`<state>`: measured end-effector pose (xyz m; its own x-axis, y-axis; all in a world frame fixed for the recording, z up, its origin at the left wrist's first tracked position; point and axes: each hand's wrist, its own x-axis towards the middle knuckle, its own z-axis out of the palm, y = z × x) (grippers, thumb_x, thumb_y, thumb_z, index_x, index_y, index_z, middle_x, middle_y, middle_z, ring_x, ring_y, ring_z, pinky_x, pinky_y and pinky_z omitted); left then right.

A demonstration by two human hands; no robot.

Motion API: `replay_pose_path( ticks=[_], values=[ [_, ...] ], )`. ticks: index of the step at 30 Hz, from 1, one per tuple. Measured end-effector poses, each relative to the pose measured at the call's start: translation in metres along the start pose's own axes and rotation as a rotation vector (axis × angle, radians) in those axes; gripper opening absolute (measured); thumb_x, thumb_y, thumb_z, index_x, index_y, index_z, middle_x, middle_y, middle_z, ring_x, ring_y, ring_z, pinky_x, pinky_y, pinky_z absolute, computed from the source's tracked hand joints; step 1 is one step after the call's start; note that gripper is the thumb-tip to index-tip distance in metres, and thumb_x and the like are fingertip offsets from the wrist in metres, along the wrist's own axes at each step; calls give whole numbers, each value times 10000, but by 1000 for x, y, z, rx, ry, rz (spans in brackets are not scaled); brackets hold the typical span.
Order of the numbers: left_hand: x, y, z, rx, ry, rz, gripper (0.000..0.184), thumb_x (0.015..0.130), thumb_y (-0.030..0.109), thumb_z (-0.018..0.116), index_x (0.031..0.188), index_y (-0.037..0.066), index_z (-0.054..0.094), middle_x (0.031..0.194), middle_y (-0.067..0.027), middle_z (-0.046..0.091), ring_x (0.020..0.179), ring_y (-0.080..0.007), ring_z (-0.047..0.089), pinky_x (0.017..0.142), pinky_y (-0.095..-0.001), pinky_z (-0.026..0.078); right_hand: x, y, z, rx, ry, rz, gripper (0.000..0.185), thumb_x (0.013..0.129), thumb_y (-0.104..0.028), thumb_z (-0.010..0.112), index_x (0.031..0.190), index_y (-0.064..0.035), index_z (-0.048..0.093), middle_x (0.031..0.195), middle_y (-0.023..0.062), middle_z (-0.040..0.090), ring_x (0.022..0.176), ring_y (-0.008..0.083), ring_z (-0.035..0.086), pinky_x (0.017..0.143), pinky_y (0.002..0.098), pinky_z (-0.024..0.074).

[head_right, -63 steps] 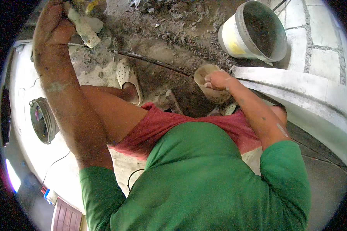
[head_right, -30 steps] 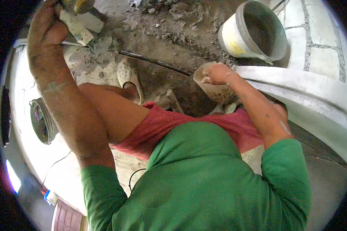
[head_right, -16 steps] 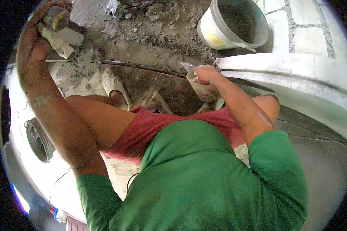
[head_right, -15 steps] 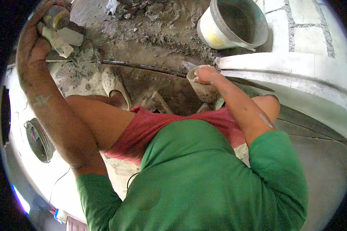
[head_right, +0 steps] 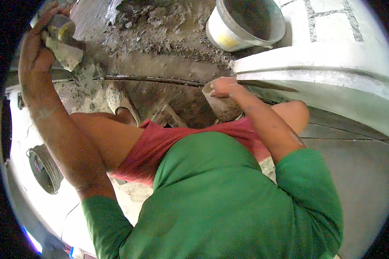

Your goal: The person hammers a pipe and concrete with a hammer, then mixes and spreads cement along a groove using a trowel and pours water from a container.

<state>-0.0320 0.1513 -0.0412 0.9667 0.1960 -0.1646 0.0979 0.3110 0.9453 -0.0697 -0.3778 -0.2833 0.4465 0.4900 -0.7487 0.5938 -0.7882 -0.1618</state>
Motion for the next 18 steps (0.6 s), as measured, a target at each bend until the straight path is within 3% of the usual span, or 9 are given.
replay_pose_path(
  ticks=[2,8,12,14,18],
  values=[
    [4,0,-8,-2,-83,-13,272,863,149,676,1110,36,653,1019,-91,696,945,-197,663,892,-323,518,10,4,11,41,-18,56,364,839,-385,595,979,-65,700,976,190,685,962,379,645,843,487,506],
    [2,-3,-2,7,39,-27,298,858,142,684,1131,28,643,1049,-87,690,970,-206,657,915,-333,510,28,36,32,87,-77,156,395,804,-378,620,973,-36,724,960,203,698,924,378,665,831,459,520],
    [3,-4,-2,-7,95,-51,299,855,143,688,1128,29,645,1055,-79,688,967,-211,656,916,-345,508,3,45,24,85,24,58,398,822,-380,594,930,-17,716,946,212,693,916,395,656,829,465,513],
    [3,-3,-3,-5,93,-55,295,855,144,688,1124,30,647,1052,-79,690,964,-212,657,910,-344,509,-29,32,-4,114,-17,25,416,834,-386,574,904,6,696,961,258,662,925,417,631,844,491,489],
    [7,0,-6,0,74,-61,287,855,146,689,1115,31,652,1046,-80,693,956,-215,659,898,-342,511,-73,38,-26,111,95,77,397,883,-387,563,960,-16,681,973,234,669,933,416,629,830,494,483]
  ],
)
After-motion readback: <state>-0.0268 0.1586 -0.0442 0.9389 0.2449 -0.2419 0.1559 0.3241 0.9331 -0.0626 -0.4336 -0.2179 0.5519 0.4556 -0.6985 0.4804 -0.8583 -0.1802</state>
